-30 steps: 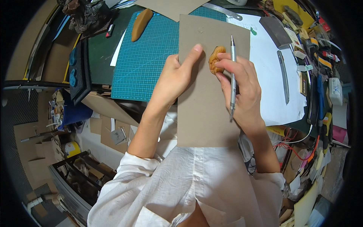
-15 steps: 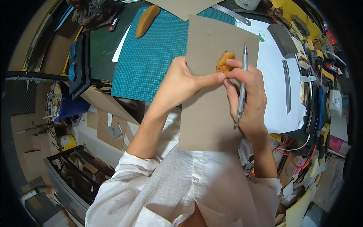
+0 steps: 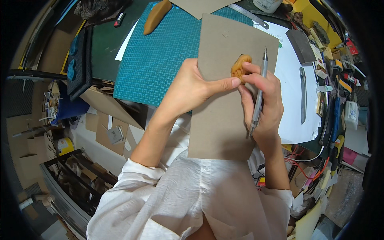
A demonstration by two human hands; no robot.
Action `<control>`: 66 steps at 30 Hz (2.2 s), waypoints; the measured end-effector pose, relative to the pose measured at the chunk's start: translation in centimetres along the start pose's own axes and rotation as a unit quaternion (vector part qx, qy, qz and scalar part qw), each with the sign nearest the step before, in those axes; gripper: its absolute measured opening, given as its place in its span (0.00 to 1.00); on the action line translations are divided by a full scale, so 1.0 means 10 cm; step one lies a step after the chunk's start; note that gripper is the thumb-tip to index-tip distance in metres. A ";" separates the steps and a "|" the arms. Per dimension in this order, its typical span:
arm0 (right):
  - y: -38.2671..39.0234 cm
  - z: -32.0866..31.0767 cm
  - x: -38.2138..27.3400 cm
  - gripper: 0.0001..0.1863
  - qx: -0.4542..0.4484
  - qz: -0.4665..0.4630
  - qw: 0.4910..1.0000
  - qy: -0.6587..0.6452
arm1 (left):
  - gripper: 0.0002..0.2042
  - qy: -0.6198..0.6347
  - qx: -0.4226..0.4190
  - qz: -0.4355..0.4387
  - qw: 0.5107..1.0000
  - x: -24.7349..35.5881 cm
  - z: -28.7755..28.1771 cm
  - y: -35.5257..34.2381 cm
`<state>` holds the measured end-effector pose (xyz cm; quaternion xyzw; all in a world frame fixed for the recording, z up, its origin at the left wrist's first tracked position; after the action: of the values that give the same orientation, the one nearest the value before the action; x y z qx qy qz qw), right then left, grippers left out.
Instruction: The person holds a small orange clay piece against a gray board and uses a craft knife to carve and shape it. They repeatedly rotate the clay, refine the edges, and remove small shavings while working over a green cutting mat in a cluttered workshop.
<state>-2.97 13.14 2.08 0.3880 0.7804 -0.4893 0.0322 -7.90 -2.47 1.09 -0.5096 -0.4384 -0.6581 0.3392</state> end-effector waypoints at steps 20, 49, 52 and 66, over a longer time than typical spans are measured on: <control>0.03 0.03 0.03 0.22 0.005 0.013 1.000 -0.028 | 0.23 0.004 0.056 0.003 0.998 -0.08 -0.04 -0.03; -0.01 0.01 -0.04 0.22 0.017 -0.063 0.997 0.029 | 0.15 0.004 0.048 0.027 0.998 -0.05 0.01 0.01; 0.00 0.01 -0.04 0.23 0.027 -0.069 0.997 0.025 | 0.14 0.005 0.044 0.024 0.999 -0.05 0.00 0.02; 0.03 -0.08 0.03 0.24 0.081 -0.023 0.996 -0.021 | 0.15 0.008 0.038 0.021 0.999 -0.04 0.00 0.01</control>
<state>-2.70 14.04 2.14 0.3611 0.7458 -0.5597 0.0060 -7.71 -2.48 0.71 -0.5001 -0.4496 -0.6378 0.3754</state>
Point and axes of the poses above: each hand's wrist, its own y-axis away from the middle knuckle, its own z-axis out of the palm, x = y × z, the point moved 3 cm from there along -y, towards the middle knuckle, and after that the axes turned 10 degrees about -z, right-handed, at the moved point
